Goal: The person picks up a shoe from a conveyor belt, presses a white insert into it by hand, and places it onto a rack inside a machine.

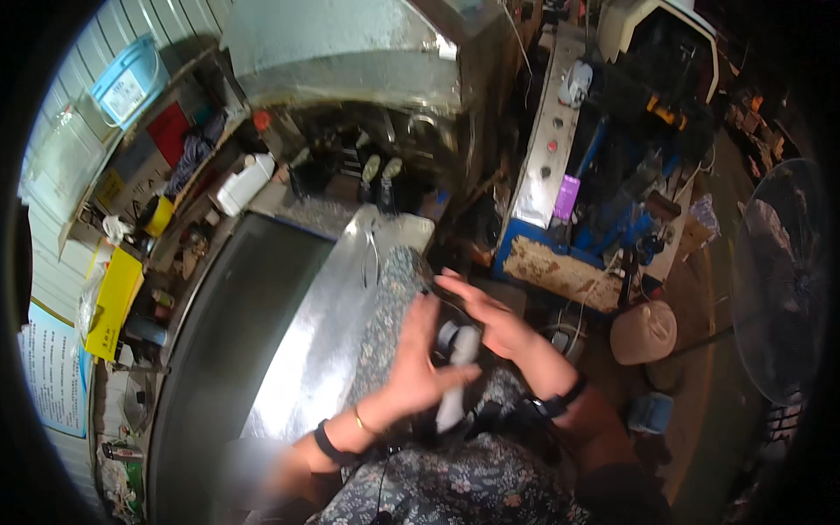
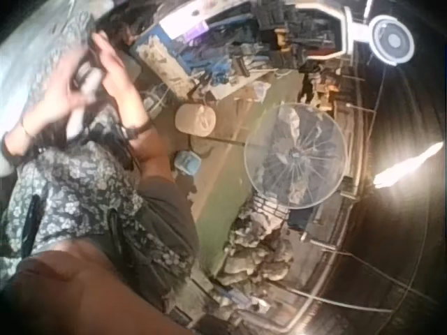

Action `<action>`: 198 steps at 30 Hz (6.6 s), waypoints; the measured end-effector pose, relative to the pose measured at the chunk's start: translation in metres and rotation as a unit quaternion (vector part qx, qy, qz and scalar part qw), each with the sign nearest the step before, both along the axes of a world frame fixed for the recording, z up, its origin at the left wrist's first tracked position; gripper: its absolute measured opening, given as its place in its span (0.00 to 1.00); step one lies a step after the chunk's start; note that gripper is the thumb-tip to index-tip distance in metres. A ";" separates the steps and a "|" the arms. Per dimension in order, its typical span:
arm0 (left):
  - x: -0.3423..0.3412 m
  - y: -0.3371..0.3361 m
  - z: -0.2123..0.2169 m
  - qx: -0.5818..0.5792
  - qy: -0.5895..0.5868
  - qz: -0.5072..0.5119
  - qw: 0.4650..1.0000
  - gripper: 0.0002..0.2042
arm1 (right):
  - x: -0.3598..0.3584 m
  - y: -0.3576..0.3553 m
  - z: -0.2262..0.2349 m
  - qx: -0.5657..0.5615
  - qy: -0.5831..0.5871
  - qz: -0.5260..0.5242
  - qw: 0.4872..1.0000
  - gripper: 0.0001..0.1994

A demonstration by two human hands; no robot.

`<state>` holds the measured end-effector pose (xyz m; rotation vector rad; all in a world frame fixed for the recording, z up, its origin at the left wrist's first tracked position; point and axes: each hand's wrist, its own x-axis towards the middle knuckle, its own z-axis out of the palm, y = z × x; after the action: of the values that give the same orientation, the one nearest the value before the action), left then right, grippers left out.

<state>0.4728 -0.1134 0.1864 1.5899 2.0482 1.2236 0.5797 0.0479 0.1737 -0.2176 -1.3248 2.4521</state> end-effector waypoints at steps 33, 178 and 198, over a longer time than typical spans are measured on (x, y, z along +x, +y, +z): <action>-0.212 -0.034 -0.154 -0.109 0.215 0.171 0.955 0.24 | -0.346 0.232 -0.171 0.473 -0.364 -0.229 0.769 0.59; -0.034 -0.016 -0.001 0.083 -0.004 0.072 0.994 0.26 | 0.051 -0.097 -0.090 0.230 -0.134 -0.114 0.957 0.25; -0.072 -0.012 -0.046 0.022 -0.356 0.088 0.930 0.26 | -0.024 -0.068 -0.013 0.803 -0.225 -0.075 0.546 0.18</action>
<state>0.4005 -0.1252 0.1408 0.7863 1.6964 1.6128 0.5560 -0.0204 0.1611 -0.3902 -2.8768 0.1946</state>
